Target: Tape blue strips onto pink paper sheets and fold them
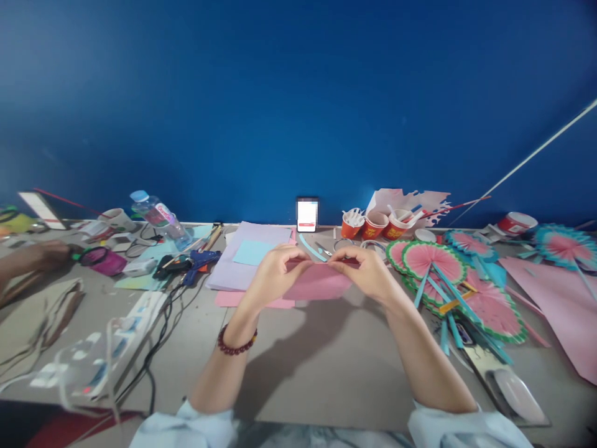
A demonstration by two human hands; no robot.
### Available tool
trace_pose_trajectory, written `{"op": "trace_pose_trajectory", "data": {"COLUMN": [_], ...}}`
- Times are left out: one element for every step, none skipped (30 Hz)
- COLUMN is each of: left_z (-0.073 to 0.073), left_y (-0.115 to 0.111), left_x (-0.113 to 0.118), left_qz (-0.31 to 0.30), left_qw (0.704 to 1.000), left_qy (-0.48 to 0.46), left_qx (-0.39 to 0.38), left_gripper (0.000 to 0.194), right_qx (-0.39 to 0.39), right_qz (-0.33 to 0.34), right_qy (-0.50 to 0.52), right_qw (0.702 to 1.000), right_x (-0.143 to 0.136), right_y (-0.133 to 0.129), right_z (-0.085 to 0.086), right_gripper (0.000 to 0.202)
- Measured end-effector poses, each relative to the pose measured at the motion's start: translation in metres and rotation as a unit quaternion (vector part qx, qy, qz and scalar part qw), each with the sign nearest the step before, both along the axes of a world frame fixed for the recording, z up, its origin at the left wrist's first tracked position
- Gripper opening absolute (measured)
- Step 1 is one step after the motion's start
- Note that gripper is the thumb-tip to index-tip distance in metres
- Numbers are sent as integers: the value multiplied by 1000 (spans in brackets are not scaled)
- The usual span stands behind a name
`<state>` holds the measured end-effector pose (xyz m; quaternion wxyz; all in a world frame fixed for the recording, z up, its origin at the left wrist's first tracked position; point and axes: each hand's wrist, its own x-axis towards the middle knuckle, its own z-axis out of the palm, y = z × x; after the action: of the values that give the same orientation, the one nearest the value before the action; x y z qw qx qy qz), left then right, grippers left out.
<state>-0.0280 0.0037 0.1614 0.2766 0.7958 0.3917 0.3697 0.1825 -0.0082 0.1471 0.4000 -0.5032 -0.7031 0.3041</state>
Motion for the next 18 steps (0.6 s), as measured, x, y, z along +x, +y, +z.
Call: {"op": "trace_pose_trajectory", "data": {"left_z": [-1, -1, -2, -3, -3, -4, -4, -4, -5, -5, -6, -6, -6, -7, -7, -8, -8, -8], "left_y": [0, 0, 1, 1, 1, 1, 1, 1, 1, 1, 1, 2, 2, 2, 2, 2, 2, 1], "left_x": [0, 0, 1, 1, 2, 2, 2, 2, 2, 2, 2, 2, 3, 3, 4, 4, 5, 6], "left_qz": [5, 8, 10, 11, 12, 15, 17, 20, 23, 24, 26, 27, 28, 29, 30, 30, 29, 26], "left_qw": [1000, 1000, 1000, 1000, 1000, 1000, 1000, 1000, 999, 999, 999, 999, 1000, 1000, 1000, 1000, 999, 999], "left_qy": [-2, -5, -8, -12, -15, -17, -17, -17, -17, -16, -16, -14, -11, -7, -1, 6, 14, 22], "left_qx": [-1, -3, -6, -9, -11, -13, -14, -16, -17, -17, -15, -13, -9, -5, -2, 2, 4, 6], "left_gripper": [19, 18, 17, 16, 15, 14, 14, 14, 14, 14, 14, 14, 14, 14, 15, 15, 16, 17], "right_qx": [-8, -14, -17, -19, -20, -22, -25, -28, -33, -37, -41, -43, -44, -44, -41, -36, -28, -18], "right_qz": [-2, -4, -6, -9, -11, -11, -11, -9, -8, -6, -3, 2, 8, 15, 22, 28, 32, 34], "right_qy": [4, 7, 10, 12, 15, 17, 21, 24, 26, 25, 24, 21, 16, 8, -4, -20, -40, -59], "right_qw": [1000, 1000, 1000, 1000, 1000, 1000, 999, 999, 999, 999, 999, 999, 999, 999, 999, 999, 998, 997], "right_x": [0, 0, -1, -1, -1, -1, -1, -1, -1, -1, 0, 0, 0, 0, 0, 0, 0, 0], "right_y": [0, 0, 0, 0, 0, 0, 1, 2, 3, 4, 5, 6, 7, 7, 7, 6, 6, 5], "right_z": [0, 0, 1, 1, 1, 1, 0, 0, -1, -2, -2, -2, -3, -2, -2, -2, -1, 0], "right_gripper": [13, 13, 14, 14, 15, 15, 15, 16, 16, 17, 17, 17, 16, 15, 14, 13, 11, 11]}}
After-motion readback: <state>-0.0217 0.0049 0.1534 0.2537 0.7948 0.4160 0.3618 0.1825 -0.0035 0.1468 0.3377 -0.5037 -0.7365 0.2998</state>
